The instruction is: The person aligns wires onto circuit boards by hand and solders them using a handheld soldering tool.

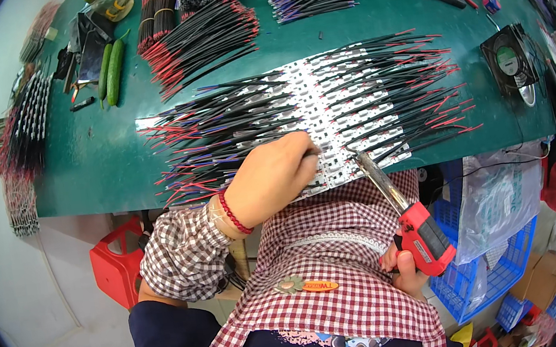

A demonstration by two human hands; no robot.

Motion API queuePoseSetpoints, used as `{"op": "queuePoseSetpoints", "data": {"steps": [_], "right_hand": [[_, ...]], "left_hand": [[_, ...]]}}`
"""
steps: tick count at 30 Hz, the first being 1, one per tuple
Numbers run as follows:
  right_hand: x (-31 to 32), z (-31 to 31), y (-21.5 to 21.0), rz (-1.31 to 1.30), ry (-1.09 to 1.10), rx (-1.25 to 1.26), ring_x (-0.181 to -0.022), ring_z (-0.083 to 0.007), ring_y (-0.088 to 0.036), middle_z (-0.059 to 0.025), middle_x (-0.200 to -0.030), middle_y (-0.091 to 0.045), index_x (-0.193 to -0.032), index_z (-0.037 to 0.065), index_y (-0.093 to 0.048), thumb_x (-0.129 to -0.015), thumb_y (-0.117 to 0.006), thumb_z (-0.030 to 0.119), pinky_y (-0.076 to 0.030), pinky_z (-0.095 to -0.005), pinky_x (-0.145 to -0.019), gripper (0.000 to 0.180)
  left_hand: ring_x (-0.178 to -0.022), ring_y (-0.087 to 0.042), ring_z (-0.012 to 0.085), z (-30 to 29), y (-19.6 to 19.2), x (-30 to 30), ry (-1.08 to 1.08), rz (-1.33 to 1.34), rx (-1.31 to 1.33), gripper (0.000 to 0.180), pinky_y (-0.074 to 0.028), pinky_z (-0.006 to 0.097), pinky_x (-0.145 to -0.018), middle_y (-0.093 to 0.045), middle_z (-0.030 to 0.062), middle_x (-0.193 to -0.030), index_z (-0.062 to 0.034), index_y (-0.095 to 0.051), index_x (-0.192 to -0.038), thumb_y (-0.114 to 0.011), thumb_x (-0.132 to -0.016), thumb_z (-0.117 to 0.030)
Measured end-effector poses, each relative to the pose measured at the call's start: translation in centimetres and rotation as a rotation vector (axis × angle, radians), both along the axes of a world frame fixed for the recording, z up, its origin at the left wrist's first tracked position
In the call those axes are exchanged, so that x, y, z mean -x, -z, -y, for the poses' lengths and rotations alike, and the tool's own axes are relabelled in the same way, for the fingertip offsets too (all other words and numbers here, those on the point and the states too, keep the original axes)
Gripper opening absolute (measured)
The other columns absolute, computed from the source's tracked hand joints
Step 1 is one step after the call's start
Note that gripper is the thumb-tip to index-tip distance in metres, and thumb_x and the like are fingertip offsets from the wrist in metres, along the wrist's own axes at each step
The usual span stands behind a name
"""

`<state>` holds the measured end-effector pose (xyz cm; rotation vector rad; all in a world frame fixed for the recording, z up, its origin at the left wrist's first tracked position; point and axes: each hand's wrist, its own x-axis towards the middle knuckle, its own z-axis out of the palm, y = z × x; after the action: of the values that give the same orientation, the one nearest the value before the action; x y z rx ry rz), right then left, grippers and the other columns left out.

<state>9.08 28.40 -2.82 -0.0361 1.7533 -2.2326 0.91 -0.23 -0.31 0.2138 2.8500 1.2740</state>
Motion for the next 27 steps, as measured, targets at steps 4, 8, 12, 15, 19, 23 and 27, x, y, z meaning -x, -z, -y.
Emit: {"op": "queuePoseSetpoints", "data": {"steps": [4,8,12,15,19,23,27], "right_hand": [[-0.4,-0.2,0.4,-0.002,0.016,-0.027,-0.056,-0.013,-0.048,-0.0059,-0.067,-0.05,-0.113,-0.005,-0.044,-0.092,-0.056,0.023,-0.044,-0.0289,-0.053,0.037],[-0.3,-0.6,0.3,-0.028,-0.023,-0.069,-0.053,-0.0134,-0.047,-0.007,-0.065,-0.05,-0.123,-0.008,-0.039,-0.092,-0.056,0.025,-0.043,-0.0294,-0.051,0.048],[-0.7,-1.2,0.8,0.012,-0.018,-0.046,-0.053,-0.0144,-0.047,-0.0079,-0.066,-0.05,-0.122,-0.008,-0.04,-0.092,-0.057,0.022,-0.044,-0.0301,-0.051,0.047],[-0.8,-1.4,0.3,0.073,-0.088,-0.101,-0.063,-0.0125,-0.053,-0.0041,-0.071,-0.057,-0.087,0.0,-0.057,-0.09,-0.059,0.015,-0.043,-0.028,-0.057,0.016],[-0.9,-1.1,0.0,0.088,-0.098,-0.16,-0.065,-0.0115,-0.053,-0.0026,-0.073,-0.057,-0.085,0.002,-0.059,-0.09,-0.059,0.011,-0.043,-0.0273,-0.059,0.01],[-0.9,-1.3,0.5,0.11,-0.121,-0.146,-0.067,-0.0107,-0.052,-0.0013,-0.074,-0.056,-0.086,0.003,-0.058,-0.09,-0.059,0.011,-0.042,-0.027,-0.061,0.009],[-0.9,-1.5,0.7,0.121,-0.134,-0.165,-0.068,-0.01,-0.051,-0.0007,-0.075,-0.055,-0.088,0.003,-0.058,-0.09,-0.06,0.012,-0.042,-0.0271,-0.062,0.009]], "left_hand": [[-0.068,-0.058,0.0311,-0.3,0.6,-0.4,-0.134,-0.404,0.045,0.013,-0.048,0.036,-0.061,-0.057,0.012,-0.082,-0.0003,-0.058,-0.092,-0.061,-0.079,-0.001],[-0.065,-0.057,0.0265,-0.7,-1.7,-1.2,-0.087,-0.2,0.09,0.018,-0.047,0.033,-0.06,-0.054,0.0092,-0.081,-0.0016,-0.06,-0.094,-0.063,-0.077,0.0],[-0.066,-0.062,0.0294,-1.1,0.5,-1.1,-0.082,-0.014,0.048,0.015,-0.048,0.037,-0.057,-0.061,0.0138,-0.074,-0.0024,-0.055,-0.084,-0.066,-0.077,-0.01],[-0.062,-0.062,0.0309,-1.4,0.4,-1.1,-0.103,-0.013,0.244,0.017,-0.048,0.04,-0.056,-0.062,0.0133,-0.068,-0.0038,-0.054,-0.083,-0.066,-0.076,-0.014],[-0.06,-0.062,0.0316,-1.7,0.8,-0.9,-0.106,-0.015,0.336,0.018,-0.048,0.042,-0.054,-0.062,0.0125,-0.067,-0.0047,-0.056,-0.084,-0.065,-0.076,-0.017],[-0.06,-0.062,0.033,-1.8,0.6,-0.7,-0.09,-0.018,0.367,0.017,-0.048,0.042,-0.054,-0.062,0.0137,-0.066,-0.0042,-0.057,-0.083,-0.064,-0.075,-0.017],[-0.06,-0.062,0.0342,-1.6,0.1,-0.4,-0.057,0.023,0.397,0.017,-0.048,0.043,-0.055,-0.061,0.0153,-0.064,-0.0037,-0.057,-0.08,-0.064,-0.075,-0.018]]}}
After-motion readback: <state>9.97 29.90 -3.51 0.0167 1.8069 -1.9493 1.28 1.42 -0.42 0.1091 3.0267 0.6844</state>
